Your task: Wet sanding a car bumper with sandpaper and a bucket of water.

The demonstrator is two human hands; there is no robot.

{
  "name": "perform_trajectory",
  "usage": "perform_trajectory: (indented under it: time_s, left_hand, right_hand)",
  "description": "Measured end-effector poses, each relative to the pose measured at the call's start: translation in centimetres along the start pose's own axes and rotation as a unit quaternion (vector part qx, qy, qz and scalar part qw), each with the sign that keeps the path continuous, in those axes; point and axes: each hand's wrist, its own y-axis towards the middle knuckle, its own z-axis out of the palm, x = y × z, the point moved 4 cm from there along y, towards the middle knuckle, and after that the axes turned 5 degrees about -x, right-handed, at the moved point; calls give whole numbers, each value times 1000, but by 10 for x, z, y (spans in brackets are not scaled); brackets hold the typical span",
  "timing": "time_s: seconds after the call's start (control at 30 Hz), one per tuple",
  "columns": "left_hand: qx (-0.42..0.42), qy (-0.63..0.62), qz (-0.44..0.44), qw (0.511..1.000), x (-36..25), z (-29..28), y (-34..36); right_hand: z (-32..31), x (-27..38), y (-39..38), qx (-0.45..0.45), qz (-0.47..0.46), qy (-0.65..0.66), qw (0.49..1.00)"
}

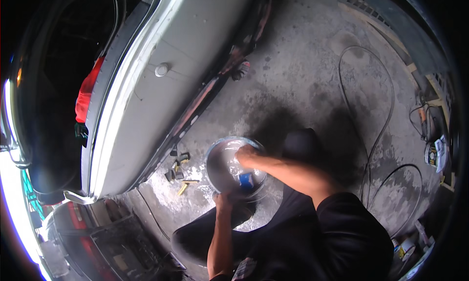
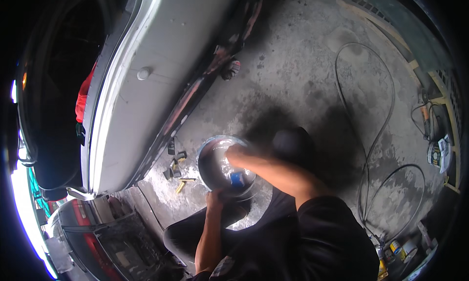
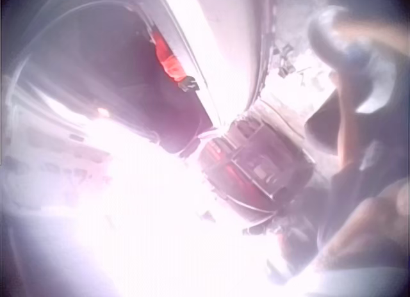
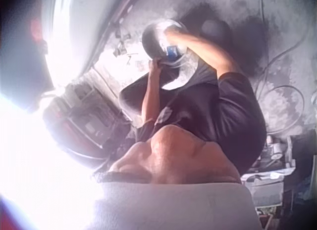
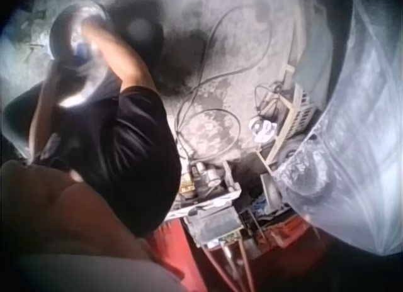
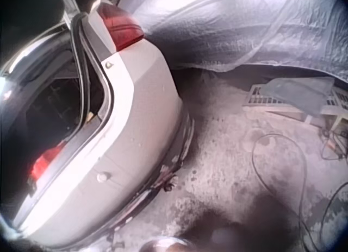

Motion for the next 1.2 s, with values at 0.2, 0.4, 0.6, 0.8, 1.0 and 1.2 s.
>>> perform_trajectory:
  time_s: [0.2,0.4,0.6,0.8,1.0,1.2]
  left_hand:
    - [-18,-47,-9,999,-45,55,-17]
    - [-2,-184,-206,961,-74,87,-12]
    - [-190,189,113,957,-124,66,-6]
    - [54,66,155,984,-212,106,40]
    - [187,-140,63,970,-227,128,84]
    - [135,232,323,907,-325,110,80]
  right_hand:
    - [-42,-42,-40,-82,27,117,989]
    - [-75,-67,-69,-215,51,265,939]
    - [-109,-50,-111,-177,59,585,789]
    - [-116,-24,-128,-130,-2,637,760]
    - [-111,9,-140,-149,-35,832,534]
    - [-98,-2,-122,-317,2,848,425]
